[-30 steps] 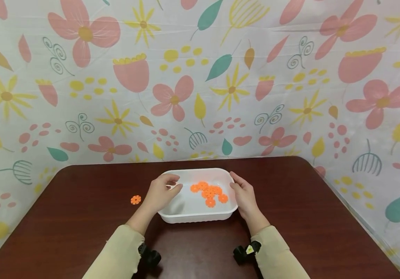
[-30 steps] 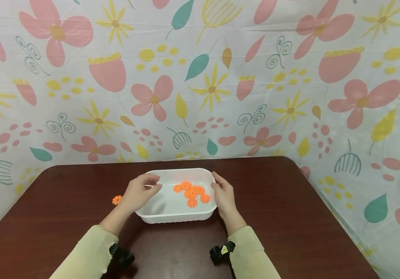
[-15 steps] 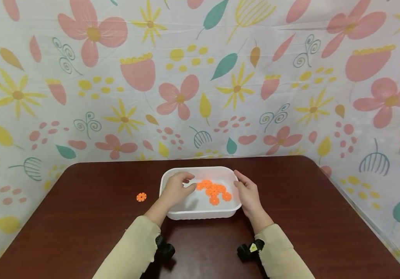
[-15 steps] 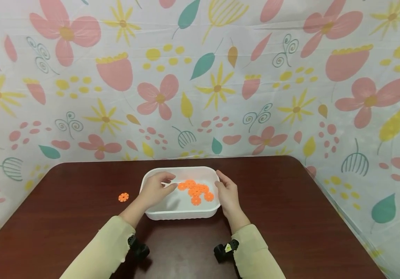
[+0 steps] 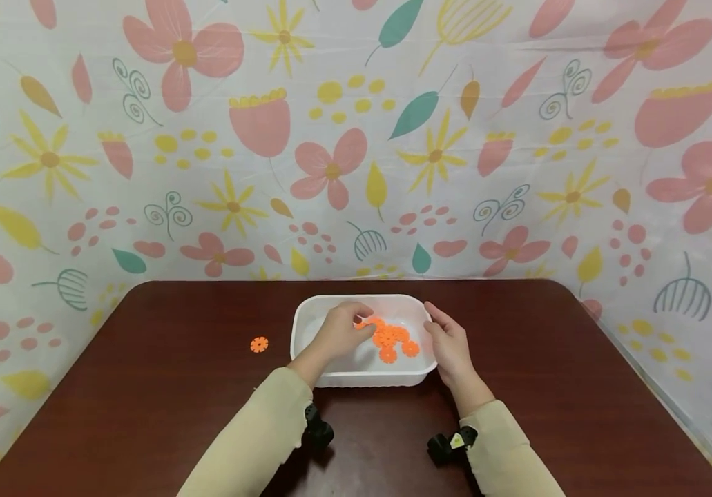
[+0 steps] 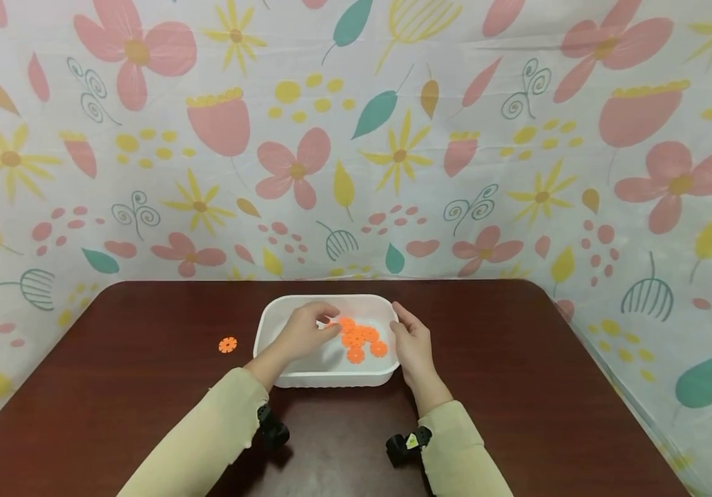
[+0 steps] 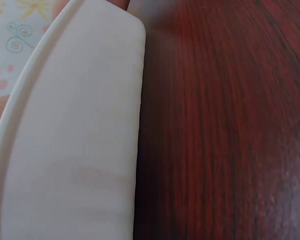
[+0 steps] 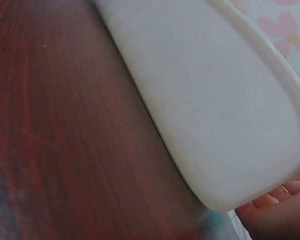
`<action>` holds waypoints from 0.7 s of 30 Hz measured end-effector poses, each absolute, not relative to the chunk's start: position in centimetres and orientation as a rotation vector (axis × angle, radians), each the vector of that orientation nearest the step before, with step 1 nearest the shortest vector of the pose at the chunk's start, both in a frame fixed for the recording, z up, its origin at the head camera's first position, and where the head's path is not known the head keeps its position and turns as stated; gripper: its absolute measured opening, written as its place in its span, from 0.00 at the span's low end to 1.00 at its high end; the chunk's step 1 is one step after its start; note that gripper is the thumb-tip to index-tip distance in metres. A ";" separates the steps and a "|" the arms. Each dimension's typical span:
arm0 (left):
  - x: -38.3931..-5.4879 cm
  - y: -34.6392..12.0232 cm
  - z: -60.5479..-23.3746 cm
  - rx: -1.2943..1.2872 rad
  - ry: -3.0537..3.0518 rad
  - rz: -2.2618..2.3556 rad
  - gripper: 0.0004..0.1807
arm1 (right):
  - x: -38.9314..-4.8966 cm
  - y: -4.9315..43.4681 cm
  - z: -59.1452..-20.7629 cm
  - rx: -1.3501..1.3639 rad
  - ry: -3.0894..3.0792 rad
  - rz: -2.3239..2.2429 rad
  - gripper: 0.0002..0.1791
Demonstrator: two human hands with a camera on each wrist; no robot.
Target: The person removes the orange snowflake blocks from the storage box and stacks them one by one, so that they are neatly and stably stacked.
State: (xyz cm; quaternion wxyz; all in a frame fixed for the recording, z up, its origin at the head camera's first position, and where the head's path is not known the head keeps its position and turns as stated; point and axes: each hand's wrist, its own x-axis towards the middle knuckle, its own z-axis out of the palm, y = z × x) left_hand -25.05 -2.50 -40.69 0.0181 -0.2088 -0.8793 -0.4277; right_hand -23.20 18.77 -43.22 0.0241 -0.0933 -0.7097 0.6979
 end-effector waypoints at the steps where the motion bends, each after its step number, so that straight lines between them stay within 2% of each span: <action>1: -25.1 -2.3 -40.7 -0.644 -2.751 -1.324 0.17 | -23.2 18.8 -43.2 -0.295 -2.196 2.163 0.26; 12: -26.7 -0.5 -40.3 -0.577 -2.895 -1.280 0.16 | -23.6 18.8 -43.3 -0.296 -2.202 2.160 0.26; 21: -27.6 0.0 -41.9 -0.493 -2.954 -1.432 0.13 | -23.5 18.5 -43.4 -0.289 -2.189 2.173 0.26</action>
